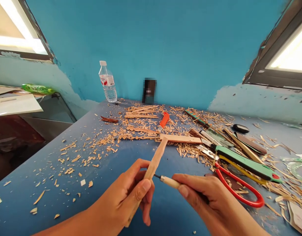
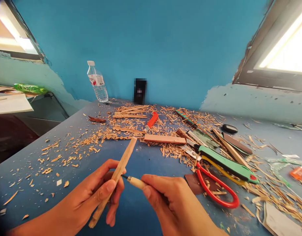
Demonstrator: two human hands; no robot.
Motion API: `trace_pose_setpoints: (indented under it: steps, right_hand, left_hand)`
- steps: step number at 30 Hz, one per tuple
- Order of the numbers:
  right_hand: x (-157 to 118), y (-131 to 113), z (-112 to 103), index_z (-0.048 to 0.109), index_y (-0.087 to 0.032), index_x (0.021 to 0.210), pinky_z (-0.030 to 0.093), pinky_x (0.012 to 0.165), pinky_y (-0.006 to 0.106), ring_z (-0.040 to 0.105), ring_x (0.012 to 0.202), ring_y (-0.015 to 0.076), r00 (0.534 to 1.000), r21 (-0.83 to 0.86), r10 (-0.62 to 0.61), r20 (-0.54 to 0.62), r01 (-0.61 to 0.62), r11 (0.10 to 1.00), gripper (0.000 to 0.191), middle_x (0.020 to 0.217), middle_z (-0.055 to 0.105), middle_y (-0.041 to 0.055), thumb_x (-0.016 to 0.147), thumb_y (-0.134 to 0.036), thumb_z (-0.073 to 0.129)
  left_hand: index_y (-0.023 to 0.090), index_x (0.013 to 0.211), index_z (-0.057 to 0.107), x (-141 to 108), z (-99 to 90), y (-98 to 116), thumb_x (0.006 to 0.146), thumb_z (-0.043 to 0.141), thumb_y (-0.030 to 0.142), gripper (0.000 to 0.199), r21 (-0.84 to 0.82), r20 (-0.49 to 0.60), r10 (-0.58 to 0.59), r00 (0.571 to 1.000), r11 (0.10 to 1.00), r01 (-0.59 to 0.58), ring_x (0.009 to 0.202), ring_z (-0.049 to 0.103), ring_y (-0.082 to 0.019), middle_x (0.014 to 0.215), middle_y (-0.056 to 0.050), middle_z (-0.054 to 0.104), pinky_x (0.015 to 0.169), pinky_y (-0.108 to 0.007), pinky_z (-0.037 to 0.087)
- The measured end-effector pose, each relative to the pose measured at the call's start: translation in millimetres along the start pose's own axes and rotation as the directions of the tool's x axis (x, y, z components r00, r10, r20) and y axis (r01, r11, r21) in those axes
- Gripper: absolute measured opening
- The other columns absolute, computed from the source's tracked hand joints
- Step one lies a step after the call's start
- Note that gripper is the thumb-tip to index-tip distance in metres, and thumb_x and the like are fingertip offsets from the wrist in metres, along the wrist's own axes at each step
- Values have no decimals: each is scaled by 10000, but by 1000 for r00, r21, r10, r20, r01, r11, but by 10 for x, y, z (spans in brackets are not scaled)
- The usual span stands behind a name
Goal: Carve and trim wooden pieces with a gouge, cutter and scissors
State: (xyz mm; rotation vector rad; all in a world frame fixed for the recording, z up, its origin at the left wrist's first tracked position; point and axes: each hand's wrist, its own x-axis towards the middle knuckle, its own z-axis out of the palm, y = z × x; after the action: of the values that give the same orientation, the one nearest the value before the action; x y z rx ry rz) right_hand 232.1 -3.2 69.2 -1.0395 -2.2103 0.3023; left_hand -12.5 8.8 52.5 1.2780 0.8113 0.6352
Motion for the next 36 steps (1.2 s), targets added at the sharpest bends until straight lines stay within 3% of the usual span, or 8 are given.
trace_pose_setpoints:
  steps: [7,12,17,24,26,29,32,36]
  right_hand:
    - [-45,80,-16,630,26,1280,351,498,385,543,485,175,889,-642,-443,118,409,649,294,652,616,-5,1044,-117,529]
    - [-58,120,29,628,-15,1282,330,509,376,522,510,168,906,-546,-401,136,406,733,282,684,610,-6,1073,-158,502]
    - [-64,87,20,688,-185,1056,342,452,286,480,441,105,991,-89,-9,131,21,996,389,622,621,-47,1158,-311,334]
    - [-74,72,-126,773,-277,1069,468,545,191,657,697,114,852,231,280,442,-410,882,484,872,731,10,1089,-616,428]
    - [-76,58,-73,748,-245,957,461,556,181,651,704,106,870,214,221,440,-341,915,510,815,715,-6,1117,-574,392]
    - [-82,35,80,640,-191,834,380,491,237,529,497,91,988,-51,7,157,1,999,477,598,593,-44,1160,-390,354]
    - [-80,25,220,620,-156,904,295,465,319,437,407,102,957,-377,-290,-30,258,890,307,561,538,-60,1132,-214,422]
    - [-77,-15,256,563,-199,837,282,434,303,439,395,95,988,-257,-144,45,151,955,336,548,532,-68,1134,-239,411]
  left_hand:
    - [246,1056,512,37,127,-166,1035,540,597,352,-465,-27,-142,990,878,113,465,554,-50,765,78,604,480,-199,574]
    - [201,840,485,-1,132,-113,1039,486,641,484,-572,126,-211,969,783,245,395,321,-4,618,94,446,393,-93,401]
    - [298,1046,400,-47,46,-63,1011,545,654,386,-426,184,-139,973,881,206,485,294,-10,796,112,470,453,-93,388]
    - [285,1098,441,-118,14,68,1064,438,625,341,-89,201,-3,980,996,22,556,230,-32,803,83,350,486,-138,225]
    - [280,1108,467,-129,25,71,1073,451,596,318,-41,175,64,983,997,-58,567,234,-38,793,79,331,484,-133,219]
    - [299,1071,403,-116,81,9,1041,486,645,358,-218,167,1,986,975,36,503,207,-20,786,96,353,435,-127,189]
    - [316,1061,359,-82,145,-54,1001,492,713,422,-346,172,-97,980,926,152,455,184,-13,771,113,388,402,-138,158]
    - [296,1018,352,-58,140,-39,1008,500,694,425,-311,164,-79,983,942,127,476,184,-21,757,113,374,427,-150,158]
